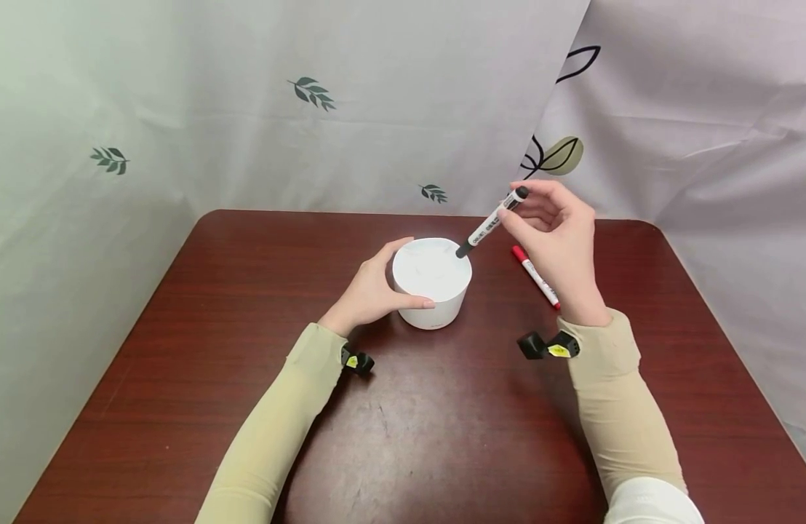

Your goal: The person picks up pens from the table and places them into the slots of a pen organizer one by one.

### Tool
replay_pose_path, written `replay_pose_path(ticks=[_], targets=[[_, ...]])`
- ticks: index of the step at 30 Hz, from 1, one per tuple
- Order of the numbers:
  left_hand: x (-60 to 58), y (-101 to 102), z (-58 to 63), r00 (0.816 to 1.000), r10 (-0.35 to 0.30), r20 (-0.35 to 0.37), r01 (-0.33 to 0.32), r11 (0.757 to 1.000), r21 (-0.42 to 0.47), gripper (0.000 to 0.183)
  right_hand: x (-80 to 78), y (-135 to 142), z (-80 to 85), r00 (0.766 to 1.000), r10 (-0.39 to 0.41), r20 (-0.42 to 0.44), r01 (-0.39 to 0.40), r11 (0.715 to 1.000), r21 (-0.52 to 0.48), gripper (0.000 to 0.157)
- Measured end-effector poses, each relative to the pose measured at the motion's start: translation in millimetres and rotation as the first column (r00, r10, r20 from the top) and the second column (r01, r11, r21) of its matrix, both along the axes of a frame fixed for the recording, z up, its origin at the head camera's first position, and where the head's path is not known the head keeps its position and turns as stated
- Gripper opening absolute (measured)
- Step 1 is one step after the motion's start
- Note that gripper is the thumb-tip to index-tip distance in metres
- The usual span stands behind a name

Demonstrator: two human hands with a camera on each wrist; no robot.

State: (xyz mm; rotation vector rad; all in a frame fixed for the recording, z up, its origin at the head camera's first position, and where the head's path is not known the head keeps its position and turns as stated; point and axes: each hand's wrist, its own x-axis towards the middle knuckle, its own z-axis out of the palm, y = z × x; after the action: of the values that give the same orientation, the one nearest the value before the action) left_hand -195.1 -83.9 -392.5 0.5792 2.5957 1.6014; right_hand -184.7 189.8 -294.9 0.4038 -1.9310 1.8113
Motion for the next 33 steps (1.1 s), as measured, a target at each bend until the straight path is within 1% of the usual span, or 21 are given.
replay_pose_path(ticks=[4, 7, 13, 16, 22, 28, 33], targets=[[0.0, 0.0, -0.3, 1.000, 0.003, -0.001, -0.003, 1.000, -0.005, 0.108, 0.9, -5.8, -3.8, 1.000, 0.015, 0.002, -0.015, 0.997, 0.080, 0.032], [-0.3, 0.1, -0.4, 1.000, 0.002, 0.000, -0.002, 1.000, -0.007, 0.108, 1.2, -9.4, -9.8, 0.999, 0.021, 0.024, -0.025, 0.989, 0.146, 0.030], [-0.2, 0.4, -1.1, 1.000, -0.004, 0.000, 0.004, 1.000, -0.003, 0.110, 0.3, -15.0, -31.2, 0.993, 0.012, 0.118, -0.042, 0.965, 0.259, 0.032], [-0.5, 0.3, -1.2, 1.000, -0.005, -0.004, 0.005, 1.000, -0.001, 0.110, -2.6, -16.3, -41.5, 0.989, 0.009, 0.148, -0.053, 0.953, 0.299, 0.034], [-1.8, 0.1, -0.7, 1.000, -0.008, -0.009, 0.008, 1.000, -0.004, 0.109, -10.9, -17.5, -52.6, 0.983, 0.006, 0.181, -0.071, 0.934, 0.351, 0.032], [-3.4, 0.1, -0.2, 1.000, -0.015, -0.018, 0.015, 1.000, 0.005, 0.110, -18.9, -18.5, -56.4, 0.986, -0.003, 0.168, -0.065, 0.915, 0.399, 0.029], [-2.8, 0.1, 0.5, 1.000, -0.014, -0.009, 0.014, 1.000, -0.006, 0.109, -22.6, -19.8, -60.4, 0.985, -0.002, 0.171, -0.069, 0.910, 0.409, 0.030]])
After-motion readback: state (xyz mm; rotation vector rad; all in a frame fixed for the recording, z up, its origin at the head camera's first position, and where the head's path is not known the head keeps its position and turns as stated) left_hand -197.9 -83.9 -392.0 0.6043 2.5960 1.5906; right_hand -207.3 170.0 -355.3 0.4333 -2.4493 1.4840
